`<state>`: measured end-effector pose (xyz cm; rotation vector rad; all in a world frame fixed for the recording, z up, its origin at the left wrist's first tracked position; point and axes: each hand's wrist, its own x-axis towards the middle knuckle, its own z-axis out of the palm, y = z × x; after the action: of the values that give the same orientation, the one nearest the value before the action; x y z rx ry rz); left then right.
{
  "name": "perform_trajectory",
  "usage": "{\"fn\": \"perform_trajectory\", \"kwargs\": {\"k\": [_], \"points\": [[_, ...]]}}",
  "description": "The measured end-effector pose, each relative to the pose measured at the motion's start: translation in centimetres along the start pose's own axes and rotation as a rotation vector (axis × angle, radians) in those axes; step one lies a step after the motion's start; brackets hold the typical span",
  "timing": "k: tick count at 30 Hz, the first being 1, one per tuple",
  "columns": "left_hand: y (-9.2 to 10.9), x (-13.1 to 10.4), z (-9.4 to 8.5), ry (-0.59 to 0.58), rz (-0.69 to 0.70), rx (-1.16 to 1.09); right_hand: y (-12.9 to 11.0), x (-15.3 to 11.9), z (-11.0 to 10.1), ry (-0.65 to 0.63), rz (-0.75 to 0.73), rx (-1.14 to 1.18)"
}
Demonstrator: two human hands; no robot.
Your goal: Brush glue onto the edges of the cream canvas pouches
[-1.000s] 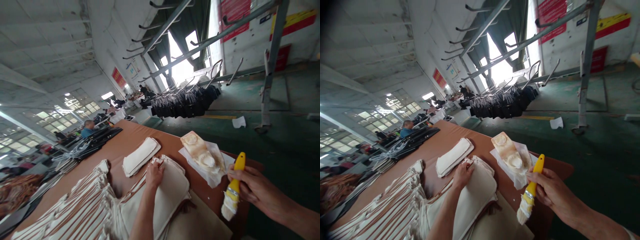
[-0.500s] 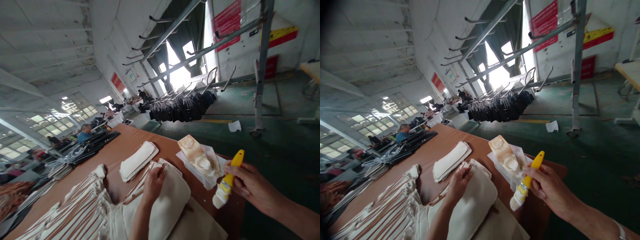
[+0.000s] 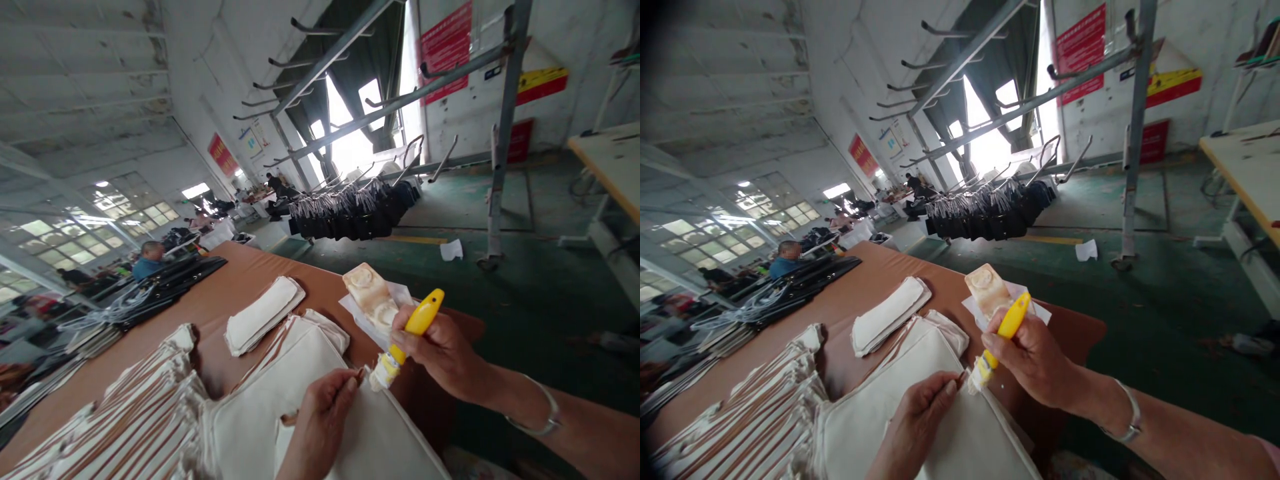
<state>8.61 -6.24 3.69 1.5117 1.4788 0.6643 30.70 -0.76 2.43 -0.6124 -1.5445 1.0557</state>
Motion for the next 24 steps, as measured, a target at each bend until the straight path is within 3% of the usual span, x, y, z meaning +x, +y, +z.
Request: {"fn": "perform_trajectory", "kwargs": {"k": [5, 9, 14, 17, 20, 24], "points": [[-0.5, -0.2, 0.6, -0.034, -0.004, -0.085, 0.3, 0.5, 0.0, 0.019, -0.132, -0.186], [-1.3, 0.0, 0.7, -0.028, -0.008, -0.129, -0.2, 0.2, -0.6, 0.086, -0.109, -0.259], [-1.7, 0.1, 1.1, -0.048, 0.002, -0.144, -0.4, -0.2, -0.1, -0.034, -0.135, -0.217], [-1.9, -0.5, 1.7, -0.034, 0.002, -0.127, 0.1, 0.0, -0.4, 0.052, -0.131, -0.241], [-2.2, -1.4, 2.5, 0.031, 0.080, -0.065, 0.5, 0.1, -1.4, 0.139, -0.009, -0.204], [-2.6, -2.5, 3.7, 0.239, 0.250, 0.165, 1.3, 0.0, -2.0, 0.146, 0.153, -0.070]]}}
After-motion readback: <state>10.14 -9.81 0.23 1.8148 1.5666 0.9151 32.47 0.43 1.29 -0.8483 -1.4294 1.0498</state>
